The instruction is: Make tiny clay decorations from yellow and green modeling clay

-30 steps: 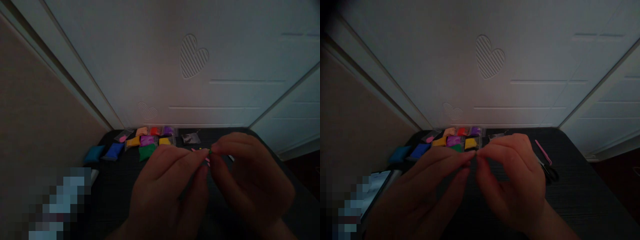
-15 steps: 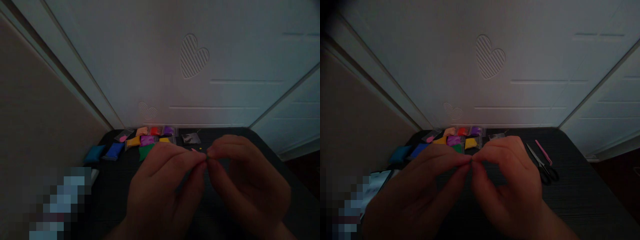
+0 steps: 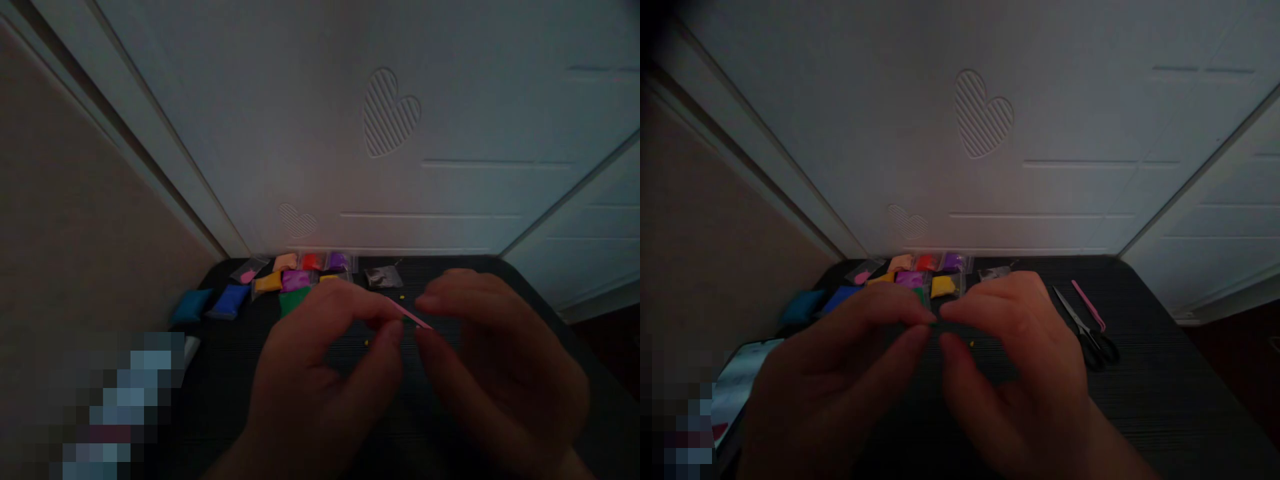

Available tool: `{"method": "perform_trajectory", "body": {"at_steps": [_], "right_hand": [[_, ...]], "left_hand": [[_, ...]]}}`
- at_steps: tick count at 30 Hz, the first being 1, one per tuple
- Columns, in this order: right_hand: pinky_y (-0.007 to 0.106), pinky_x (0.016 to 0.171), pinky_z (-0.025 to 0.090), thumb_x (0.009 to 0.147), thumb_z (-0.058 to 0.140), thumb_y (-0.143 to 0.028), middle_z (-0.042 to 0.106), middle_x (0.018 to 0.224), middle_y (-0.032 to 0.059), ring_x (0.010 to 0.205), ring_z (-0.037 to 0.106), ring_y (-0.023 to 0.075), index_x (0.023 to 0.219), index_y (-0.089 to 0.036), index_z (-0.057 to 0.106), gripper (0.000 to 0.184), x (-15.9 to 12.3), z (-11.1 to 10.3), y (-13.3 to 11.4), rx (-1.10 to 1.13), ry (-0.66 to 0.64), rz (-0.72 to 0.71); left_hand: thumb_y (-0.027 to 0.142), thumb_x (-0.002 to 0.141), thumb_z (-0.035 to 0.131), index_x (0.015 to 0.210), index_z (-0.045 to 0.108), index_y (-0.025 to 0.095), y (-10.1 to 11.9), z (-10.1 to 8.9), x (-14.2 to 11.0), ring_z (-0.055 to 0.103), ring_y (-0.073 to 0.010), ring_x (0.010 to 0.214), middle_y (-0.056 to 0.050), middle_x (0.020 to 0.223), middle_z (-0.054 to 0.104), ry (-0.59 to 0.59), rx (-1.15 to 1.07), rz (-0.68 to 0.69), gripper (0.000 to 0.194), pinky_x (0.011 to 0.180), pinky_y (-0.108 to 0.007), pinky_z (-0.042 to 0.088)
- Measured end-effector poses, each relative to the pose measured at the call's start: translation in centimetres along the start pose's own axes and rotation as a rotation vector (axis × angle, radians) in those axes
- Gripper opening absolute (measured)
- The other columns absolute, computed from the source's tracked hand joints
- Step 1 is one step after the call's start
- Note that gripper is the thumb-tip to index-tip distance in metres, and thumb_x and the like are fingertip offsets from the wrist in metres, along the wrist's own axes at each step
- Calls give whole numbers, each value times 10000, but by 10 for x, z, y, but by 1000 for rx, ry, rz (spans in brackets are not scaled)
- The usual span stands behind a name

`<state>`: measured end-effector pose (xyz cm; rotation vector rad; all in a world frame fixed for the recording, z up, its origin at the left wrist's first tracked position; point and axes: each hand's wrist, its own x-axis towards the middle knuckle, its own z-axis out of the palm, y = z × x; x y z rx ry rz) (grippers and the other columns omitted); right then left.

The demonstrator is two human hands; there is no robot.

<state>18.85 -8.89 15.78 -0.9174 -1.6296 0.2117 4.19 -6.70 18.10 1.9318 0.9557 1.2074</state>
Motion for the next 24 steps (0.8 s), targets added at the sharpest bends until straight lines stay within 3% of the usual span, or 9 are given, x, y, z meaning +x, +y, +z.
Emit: {"method": "perform_trajectory", "body": {"at_steps": [6, 10, 24], "right_hand": [[324, 676, 457, 614, 599, -26, 559, 894, 21, 813, 524, 161, 1015, -225, 541, 452, 4, -4, 5, -146, -115, -133], [325, 678, 457, 617, 613, -34, 564, 901, 26, 806, 526, 158, 990, -214, 559, 418, 7, -6, 6, -203, -120, -175], [315, 699, 435, 619, 623, -42, 552, 898, 18, 814, 514, 141, 925, -193, 571, 345, 7, -9, 7, -235, -185, -174]], "left_hand": [[151, 727, 541, 757, 585, 226, -3, -1, -1, 568, -139, 681, 36, 737, 616, -41, -116, -148, 92, 636, -257, 445], [158, 731, 544, 743, 590, 228, -4, -1, 0, 570, -139, 683, 37, 723, 615, -59, -122, -210, 84, 639, -256, 440], [131, 700, 557, 716, 594, 228, -6, -2, 3, 560, -134, 660, 40, 675, 593, -81, -132, -219, 105, 624, -249, 430]]}}
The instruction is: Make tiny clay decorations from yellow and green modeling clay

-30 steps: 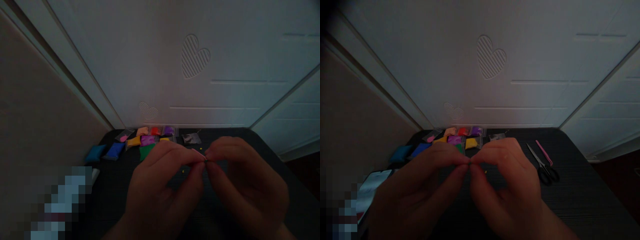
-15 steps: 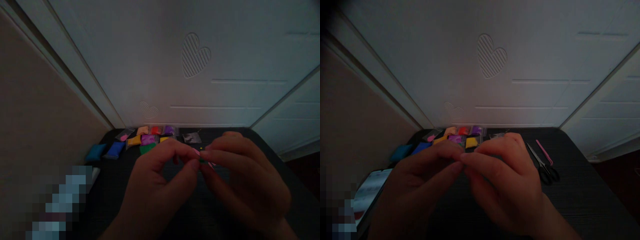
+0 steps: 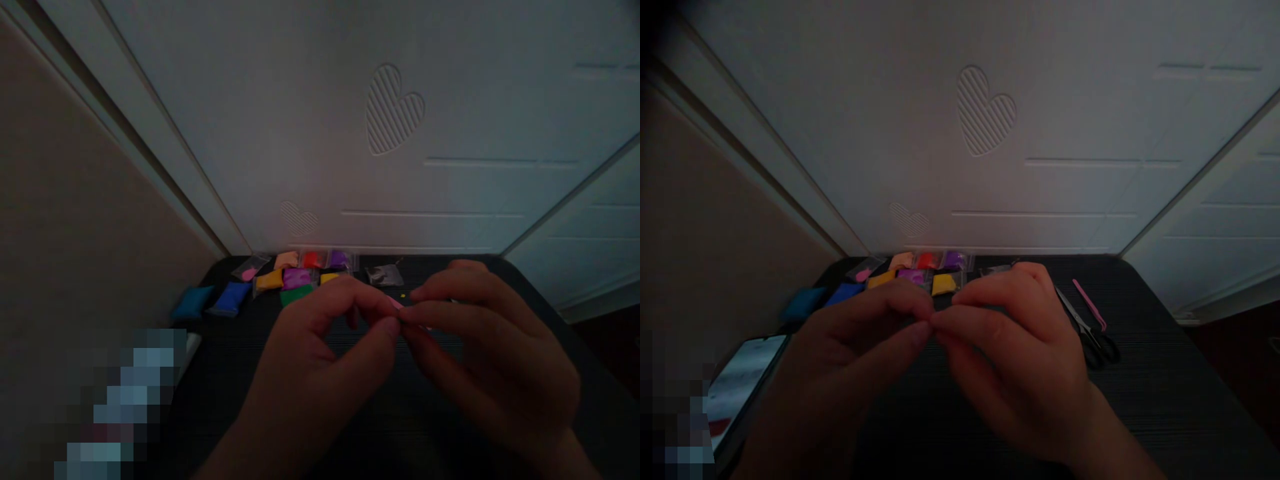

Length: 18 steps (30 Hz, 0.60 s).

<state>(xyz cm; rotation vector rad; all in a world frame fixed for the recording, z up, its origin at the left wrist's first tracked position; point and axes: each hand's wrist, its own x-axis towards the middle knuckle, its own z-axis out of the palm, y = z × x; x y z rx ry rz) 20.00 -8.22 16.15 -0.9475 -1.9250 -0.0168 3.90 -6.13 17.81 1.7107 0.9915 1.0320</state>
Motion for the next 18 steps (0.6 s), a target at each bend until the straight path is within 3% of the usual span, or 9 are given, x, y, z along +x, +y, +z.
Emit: {"method": "perform_trajectory", "body": {"at_steps": [18], "right_hand": [[319, 694, 438, 593, 624, -16, 555, 887, 19, 819, 514, 149, 910, -178, 569, 360, -1, 0, 0, 87, 18, 32]], "left_hand": [[132, 701, 556, 705, 591, 225, 1, 0, 0, 549, -125, 657, 44, 667, 586, -15, 22, -10, 99, 618, -238, 419]]}}
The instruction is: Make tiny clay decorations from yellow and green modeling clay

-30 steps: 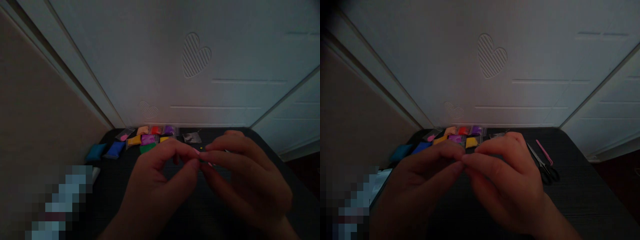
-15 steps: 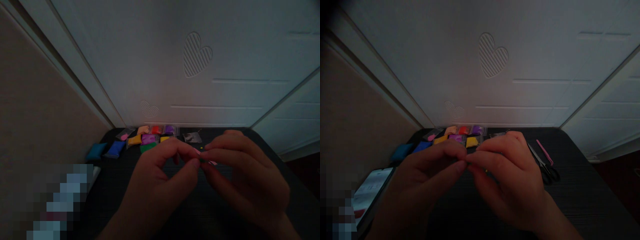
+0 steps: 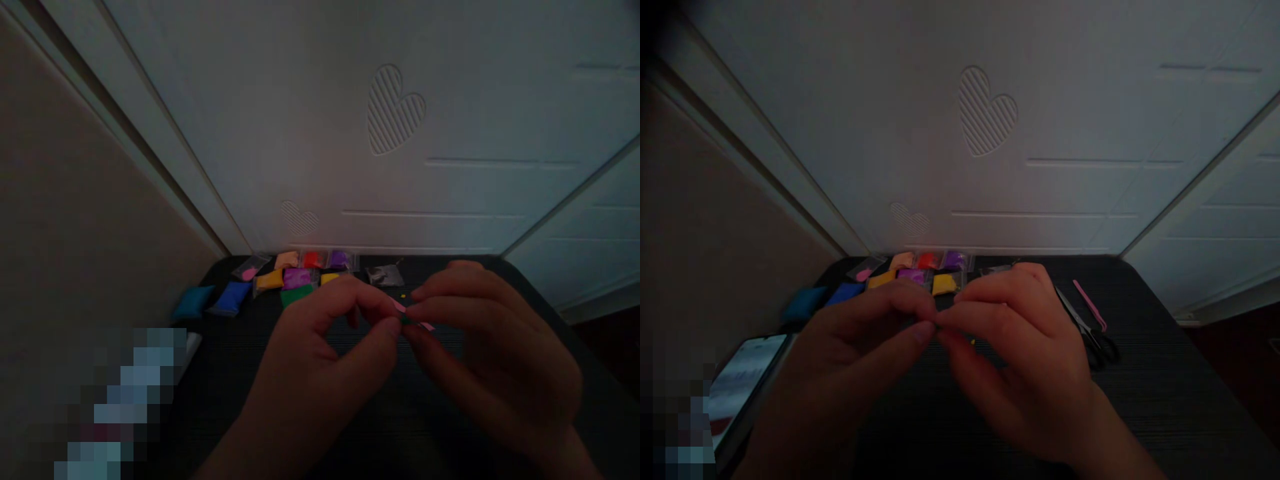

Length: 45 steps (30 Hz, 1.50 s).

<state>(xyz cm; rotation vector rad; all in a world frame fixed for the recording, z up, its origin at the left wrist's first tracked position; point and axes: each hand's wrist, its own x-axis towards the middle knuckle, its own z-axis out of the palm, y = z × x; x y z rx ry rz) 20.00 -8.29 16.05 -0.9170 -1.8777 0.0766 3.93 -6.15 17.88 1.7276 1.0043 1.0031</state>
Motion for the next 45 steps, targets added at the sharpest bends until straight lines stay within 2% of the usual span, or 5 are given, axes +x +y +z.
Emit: {"method": "perform_trajectory", "body": {"at_steps": [15, 23, 30, 36, 45], "right_hand": [[297, 680, 442, 681, 582, -104, 577, 845, 14, 831, 527, 164, 837, -214, 592, 191, 1, 5, -8, 84, 73, 222], [277, 673, 444, 710, 564, -121, 575, 816, 0, 794, 540, 145, 781, -212, 585, 118, 2, 5, -5, 75, 131, 281], [287, 681, 435, 728, 542, -111, 576, 811, 2, 777, 541, 142, 792, -213, 578, 126, 4, -5, 2, 86, 167, 263], [309, 699, 431, 738, 535, -131, 585, 807, 2, 773, 544, 146, 802, -222, 574, 117, 5, -13, 7, 89, 208, 251], [308, 693, 439, 754, 516, -158, 581, 796, 5, 765, 547, 144, 791, -211, 565, 81, 5, -22, 10, 103, 214, 252]], "left_hand": [[115, 689, 561, 684, 574, 207, 4, 4, 0, 543, -116, 613, 40, 674, 598, 110, 128, 170, 93, 610, -242, 431], [188, 725, 553, 835, 580, 210, -6, 2, 5, 545, -150, 806, 1, 850, 608, 65, 251, 160, 116, 708, -261, 412], [255, 771, 473, 829, 584, 190, -73, 17, 29, 530, -156, 776, -10, 835, 597, -165, 487, 87, 142, 705, -283, 392], [305, 745, 497, 869, 602, 190, -147, 29, 15, 547, -161, 759, -20, 848, 595, -330, 485, -110, 199, 676, -270, 416], [298, 754, 479, 851, 624, 196, -156, 41, 16, 539, -174, 814, -28, 861, 602, -329, 563, -91, 202, 739, -294, 404]]}}
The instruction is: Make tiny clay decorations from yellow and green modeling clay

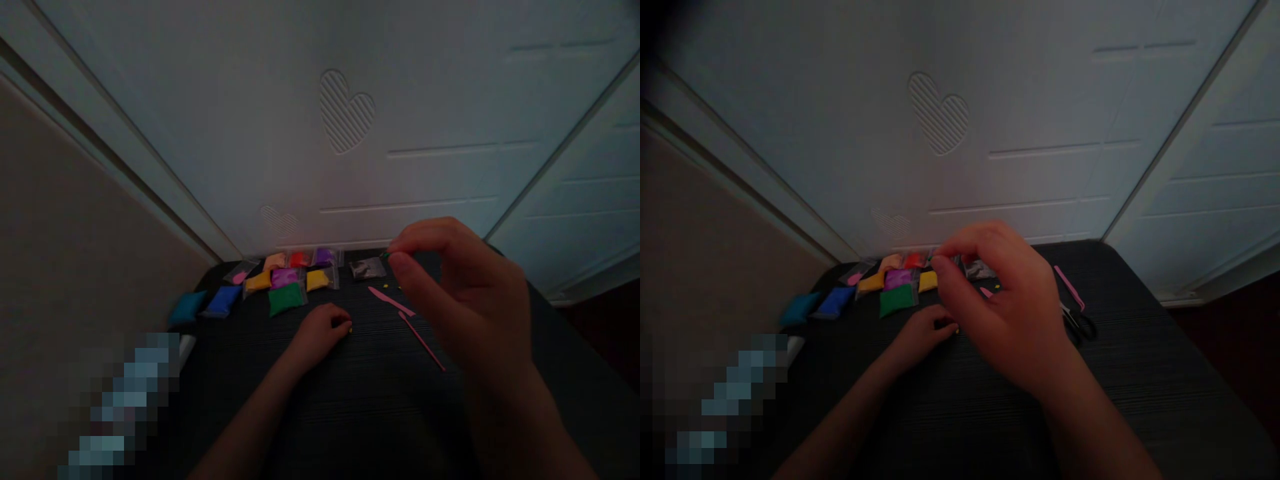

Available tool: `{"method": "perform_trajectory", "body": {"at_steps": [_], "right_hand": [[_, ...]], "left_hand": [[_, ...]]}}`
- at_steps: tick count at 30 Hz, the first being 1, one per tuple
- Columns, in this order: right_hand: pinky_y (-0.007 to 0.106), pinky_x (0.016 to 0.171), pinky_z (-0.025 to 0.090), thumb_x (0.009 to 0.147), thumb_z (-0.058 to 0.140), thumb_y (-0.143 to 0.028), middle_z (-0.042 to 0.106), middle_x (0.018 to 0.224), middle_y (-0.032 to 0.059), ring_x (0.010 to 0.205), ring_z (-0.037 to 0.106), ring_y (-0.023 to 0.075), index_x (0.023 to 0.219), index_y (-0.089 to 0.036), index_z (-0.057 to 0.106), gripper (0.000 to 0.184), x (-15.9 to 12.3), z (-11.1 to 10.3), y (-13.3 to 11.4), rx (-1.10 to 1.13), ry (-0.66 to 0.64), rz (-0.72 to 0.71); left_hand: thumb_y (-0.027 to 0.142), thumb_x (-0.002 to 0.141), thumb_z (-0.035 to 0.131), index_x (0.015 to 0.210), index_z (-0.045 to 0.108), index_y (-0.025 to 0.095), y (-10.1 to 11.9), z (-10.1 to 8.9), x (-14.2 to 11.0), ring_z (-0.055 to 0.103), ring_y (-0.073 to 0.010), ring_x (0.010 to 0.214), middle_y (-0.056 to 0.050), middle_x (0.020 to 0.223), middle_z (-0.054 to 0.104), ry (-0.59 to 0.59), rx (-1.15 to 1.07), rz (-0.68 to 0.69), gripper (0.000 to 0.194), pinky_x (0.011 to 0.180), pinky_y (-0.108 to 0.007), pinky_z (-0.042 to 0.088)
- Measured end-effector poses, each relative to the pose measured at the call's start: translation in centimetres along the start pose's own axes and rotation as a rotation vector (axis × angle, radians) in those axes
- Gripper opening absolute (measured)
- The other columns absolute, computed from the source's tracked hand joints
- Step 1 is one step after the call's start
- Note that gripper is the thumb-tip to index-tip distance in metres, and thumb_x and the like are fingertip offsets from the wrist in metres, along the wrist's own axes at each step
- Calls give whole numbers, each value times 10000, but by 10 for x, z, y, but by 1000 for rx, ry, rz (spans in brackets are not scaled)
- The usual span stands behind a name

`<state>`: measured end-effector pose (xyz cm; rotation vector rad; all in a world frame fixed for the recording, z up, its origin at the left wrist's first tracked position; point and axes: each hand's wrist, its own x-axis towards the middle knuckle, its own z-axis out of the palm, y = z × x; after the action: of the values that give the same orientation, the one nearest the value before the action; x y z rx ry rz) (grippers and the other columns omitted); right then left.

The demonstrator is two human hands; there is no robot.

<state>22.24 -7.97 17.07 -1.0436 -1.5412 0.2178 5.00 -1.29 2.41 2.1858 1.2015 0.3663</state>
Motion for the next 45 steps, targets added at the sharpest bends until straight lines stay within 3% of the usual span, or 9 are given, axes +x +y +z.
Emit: {"method": "perform_trajectory", "body": {"at_steps": [14, 25, 28, 33, 38, 41, 45], "right_hand": [[308, 711, 443, 747, 531, -172, 588, 798, 4, 770, 553, 142, 778, -217, 570, 67, 0, 3, 3, -7, -7, -2], [282, 709, 420, 739, 539, -145, 577, 793, -2, 764, 541, 131, 777, -198, 568, 71, 1, 5, 4, 0, -32, -1], [281, 709, 415, 740, 538, -140, 573, 798, -1, 770, 534, 131, 781, -200, 569, 79, 1, 4, 5, 17, -20, 20], [258, 671, 425, 748, 523, -137, 561, 814, 0, 780, 528, 129, 798, -211, 569, 100, 0, 3, 3, 98, -19, 101], [220, 656, 438, 761, 516, -161, 560, 842, 4, 786, 540, 121, 787, -204, 553, 62, -5, 4, -5, 218, -87, 187], [195, 654, 443, 761, 513, -159, 556, 811, -14, 761, 546, 101, 764, -209, 538, 56, -7, 6, -15, 291, -112, 243], [181, 642, 452, 736, 515, -130, 568, 756, -21, 712, 555, 91, 723, -207, 544, 83, -8, 8, -28, 284, -107, 251]], "left_hand": [[253, 726, 526, 883, 631, 203, 0, 2, -2, 507, -181, 868, -31, 900, 592, -35, 92, 53, 195, 793, -302, 368], [208, 736, 508, 774, 614, 191, 13, -2, -7, 493, -176, 844, -31, 859, 573, -48, 34, 123, 114, 779, -302, 369], [222, 752, 507, 814, 598, 193, 24, -15, -8, 501, -162, 856, -26, 880, 570, -13, -126, 133, 114, 795, -292, 374], [259, 756, 530, 835, 581, 184, 60, -62, -11, 523, -162, 828, -27, 849, 572, 77, -495, 144, 121, 757, -298, 401], [173, 723, 579, 792, 599, 203, 95, -91, -19, 523, -163, 822, -20, 790, 556, 281, -857, 420, 78, 739, -309, 406], [162, 713, 587, 806, 612, 218, 105, -92, -27, 526, -161, 768, -18, 762, 558, 333, -878, 598, 111, 716, -325, 415], [132, 702, 596, 826, 619, 208, 110, -94, -42, 530, -161, 741, -23, 748, 563, 403, -741, 644, 147, 692, -321, 436]]}}
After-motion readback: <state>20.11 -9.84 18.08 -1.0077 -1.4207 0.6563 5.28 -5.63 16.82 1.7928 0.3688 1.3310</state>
